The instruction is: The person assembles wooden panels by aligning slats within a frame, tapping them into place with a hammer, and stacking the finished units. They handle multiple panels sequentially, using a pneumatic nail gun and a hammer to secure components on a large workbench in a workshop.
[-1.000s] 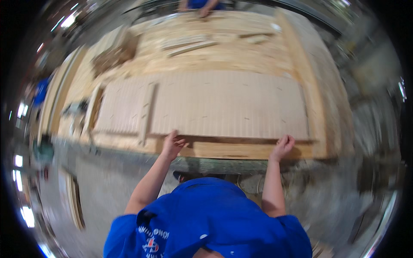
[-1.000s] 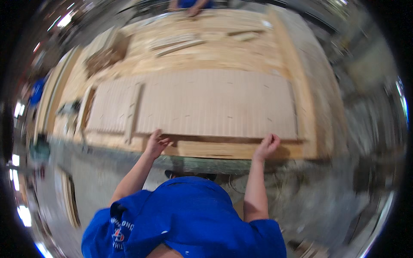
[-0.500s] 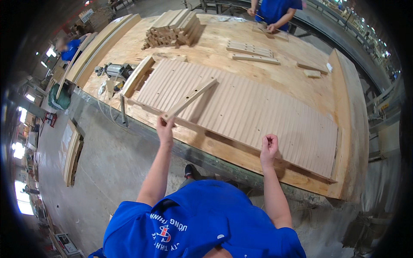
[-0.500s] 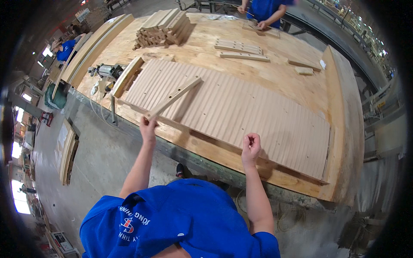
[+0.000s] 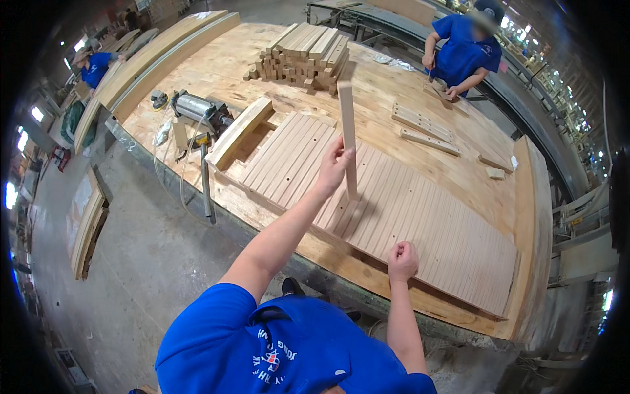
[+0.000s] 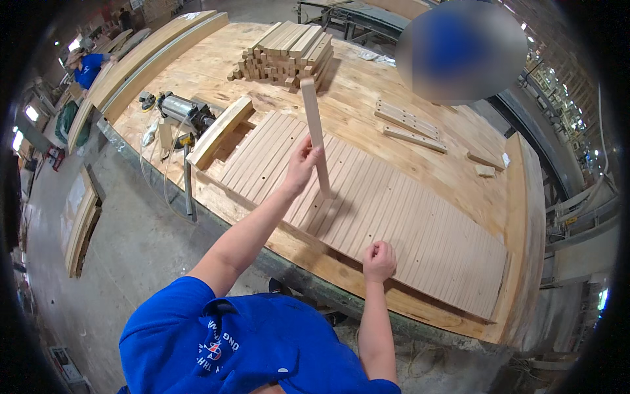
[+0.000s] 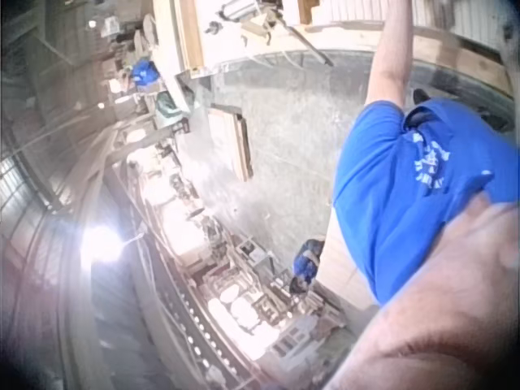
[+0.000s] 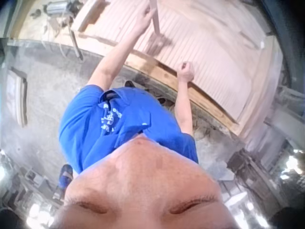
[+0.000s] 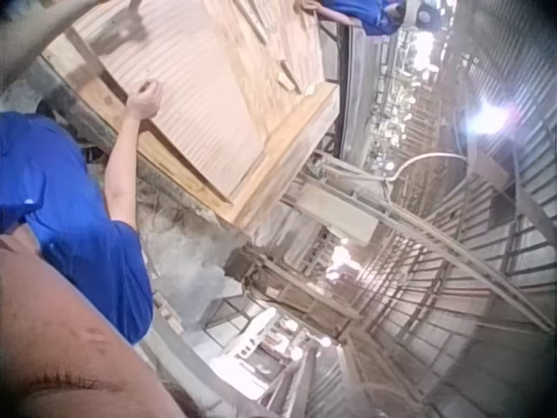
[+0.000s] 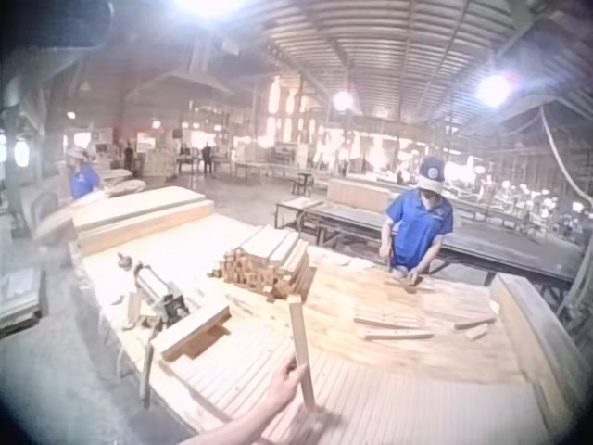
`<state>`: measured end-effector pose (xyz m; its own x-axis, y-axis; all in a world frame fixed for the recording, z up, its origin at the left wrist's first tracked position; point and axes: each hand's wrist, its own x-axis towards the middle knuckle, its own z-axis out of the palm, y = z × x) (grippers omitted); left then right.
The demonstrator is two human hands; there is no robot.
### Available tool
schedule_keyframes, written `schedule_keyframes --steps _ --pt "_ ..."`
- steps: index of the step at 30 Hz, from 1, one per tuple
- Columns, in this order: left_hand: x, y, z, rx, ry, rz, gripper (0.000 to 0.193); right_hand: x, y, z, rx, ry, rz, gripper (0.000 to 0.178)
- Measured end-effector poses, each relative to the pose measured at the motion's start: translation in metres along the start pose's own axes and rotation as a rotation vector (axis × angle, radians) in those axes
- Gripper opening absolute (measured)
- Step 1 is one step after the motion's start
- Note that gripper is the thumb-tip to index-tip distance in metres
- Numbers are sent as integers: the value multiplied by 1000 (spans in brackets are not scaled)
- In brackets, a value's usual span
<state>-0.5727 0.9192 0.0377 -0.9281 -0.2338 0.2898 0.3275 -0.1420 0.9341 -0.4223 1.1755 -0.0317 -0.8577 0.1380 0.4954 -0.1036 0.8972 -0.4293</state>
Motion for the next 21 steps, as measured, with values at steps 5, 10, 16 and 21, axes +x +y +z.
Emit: schedule_keyframes --steps 5,10,16,21 --pt "75 18 -99 502 38 -151 45 0 -8 -1 -85 0 36 12" --pt "114 1 -222 586 -17 -200 42 7 -17 7 -115 -16 35 12" --pt "124 -45 -261 476 -102 -593 39 11 -14 7 -116 -8 31 10" --pt "127 -65 -268 383 -99 -711 39 10 -12 9 -125 -28 48 9"
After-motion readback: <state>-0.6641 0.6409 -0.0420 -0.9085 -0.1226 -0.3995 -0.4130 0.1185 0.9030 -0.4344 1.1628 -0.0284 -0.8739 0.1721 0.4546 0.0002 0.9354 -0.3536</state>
